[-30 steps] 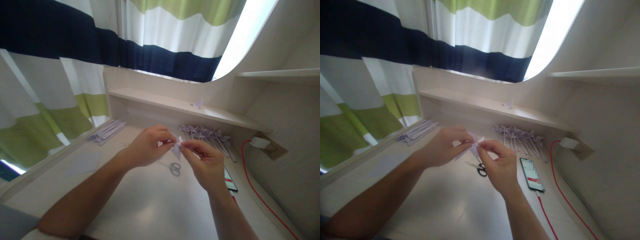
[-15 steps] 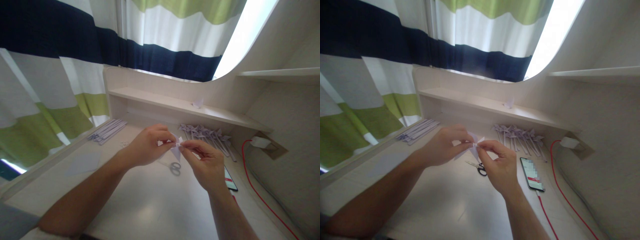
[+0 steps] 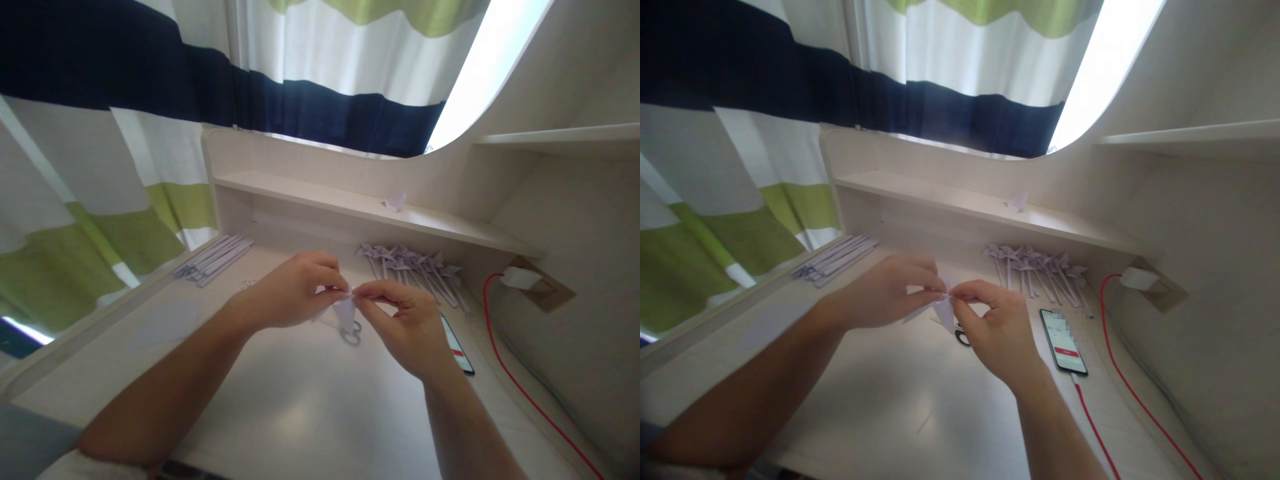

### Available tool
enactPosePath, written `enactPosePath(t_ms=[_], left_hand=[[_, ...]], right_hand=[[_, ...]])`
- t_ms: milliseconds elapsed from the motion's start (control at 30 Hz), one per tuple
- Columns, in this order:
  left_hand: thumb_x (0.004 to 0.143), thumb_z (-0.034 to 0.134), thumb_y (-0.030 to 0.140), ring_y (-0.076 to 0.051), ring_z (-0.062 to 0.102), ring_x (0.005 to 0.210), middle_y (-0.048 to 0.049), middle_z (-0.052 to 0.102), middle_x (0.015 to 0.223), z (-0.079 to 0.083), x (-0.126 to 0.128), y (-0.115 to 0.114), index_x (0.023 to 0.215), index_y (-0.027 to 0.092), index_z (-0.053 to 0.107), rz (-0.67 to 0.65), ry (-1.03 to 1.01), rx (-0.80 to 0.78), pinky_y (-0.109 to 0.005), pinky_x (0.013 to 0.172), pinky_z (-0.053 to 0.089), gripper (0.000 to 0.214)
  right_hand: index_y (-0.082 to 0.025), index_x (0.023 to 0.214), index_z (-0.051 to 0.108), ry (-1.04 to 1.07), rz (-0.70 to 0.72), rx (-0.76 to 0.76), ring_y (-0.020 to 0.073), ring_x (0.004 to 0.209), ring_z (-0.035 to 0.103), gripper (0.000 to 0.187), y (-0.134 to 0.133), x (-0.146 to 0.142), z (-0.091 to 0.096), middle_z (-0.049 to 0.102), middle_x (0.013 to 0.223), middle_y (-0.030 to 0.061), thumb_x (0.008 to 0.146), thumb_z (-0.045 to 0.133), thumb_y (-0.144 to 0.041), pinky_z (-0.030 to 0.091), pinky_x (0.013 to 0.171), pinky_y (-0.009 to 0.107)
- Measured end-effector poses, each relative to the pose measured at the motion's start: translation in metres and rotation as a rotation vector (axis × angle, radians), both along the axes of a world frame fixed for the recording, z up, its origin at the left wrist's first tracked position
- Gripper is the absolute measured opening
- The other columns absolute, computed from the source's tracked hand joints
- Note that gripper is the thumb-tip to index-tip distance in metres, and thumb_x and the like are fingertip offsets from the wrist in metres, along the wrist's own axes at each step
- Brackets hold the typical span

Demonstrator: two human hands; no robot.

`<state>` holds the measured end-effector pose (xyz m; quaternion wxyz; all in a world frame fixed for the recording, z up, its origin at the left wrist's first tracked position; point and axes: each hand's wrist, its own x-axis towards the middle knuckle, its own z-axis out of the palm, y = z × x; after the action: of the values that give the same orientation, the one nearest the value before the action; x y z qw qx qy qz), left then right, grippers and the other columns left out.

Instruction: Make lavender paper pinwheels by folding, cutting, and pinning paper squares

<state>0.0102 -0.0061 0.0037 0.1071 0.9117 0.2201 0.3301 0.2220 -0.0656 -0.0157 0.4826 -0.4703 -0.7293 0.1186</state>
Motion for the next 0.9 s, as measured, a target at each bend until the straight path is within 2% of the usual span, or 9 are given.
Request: enactPosePath(t_ms=[400, 633, 767, 900], left_hand=[[0.095, 0.061, 0.013, -0.015, 0.065, 0.081, -0.0027, 0.069, 0.087, -0.0022, -0.0007, 0.0023, 0.092, 0.020, 0.079, -0.004, 0.066, -0.034, -0.027, 0.074, 0.048, 0.019], [0.097, 0.060, 0.013, -0.015, 0.066, 0.084, -0.0023, 0.070, 0.089, -0.0033, 0.0000, 0.0037, 0.093, 0.020, 0.078, 0.000, 0.093, -0.073, -0.028, 0.080, 0.048, 0.020], [0.096, 0.061, 0.014, -0.016, 0.065, 0.084, -0.0021, 0.070, 0.088, -0.0034, -0.0002, 0.0050, 0.092, 0.020, 0.078, -0.018, 0.088, -0.100, -0.029, 0.079, 0.047, 0.018], [0.095, 0.063, 0.016, -0.015, 0.065, 0.083, -0.0018, 0.070, 0.088, -0.0027, -0.0013, 0.0066, 0.092, 0.020, 0.078, -0.022, 0.068, -0.119, -0.028, 0.078, 0.047, 0.016]], right_hand=[[-0.026, 0.086, 0.082, -0.107, 0.001, -0.012, 0.0190, 0.072, 0.077, 0.021, 0.0016, -0.0015, -0.0023, 0.082, 0.082, -0.0008, 0.085, 0.067, -0.012, 0.057, 0.066, 0.027], [-0.027, 0.090, 0.082, -0.156, 0.016, 0.037, 0.0182, 0.077, 0.077, 0.023, 0.0042, 0.0002, -0.0065, 0.083, 0.085, -0.0022, 0.085, 0.068, -0.009, 0.056, 0.074, 0.028], [-0.026, 0.089, 0.083, -0.154, 0.041, -0.003, 0.0187, 0.076, 0.076, 0.022, 0.0043, 0.0003, -0.0054, 0.082, 0.085, -0.0013, 0.086, 0.068, -0.010, 0.055, 0.072, 0.029], [-0.025, 0.088, 0.082, -0.050, 0.093, -0.085, 0.0177, 0.074, 0.075, 0.020, 0.0057, 0.0010, -0.0043, 0.082, 0.082, -0.0006, 0.086, 0.068, -0.011, 0.056, 0.070, 0.027]])
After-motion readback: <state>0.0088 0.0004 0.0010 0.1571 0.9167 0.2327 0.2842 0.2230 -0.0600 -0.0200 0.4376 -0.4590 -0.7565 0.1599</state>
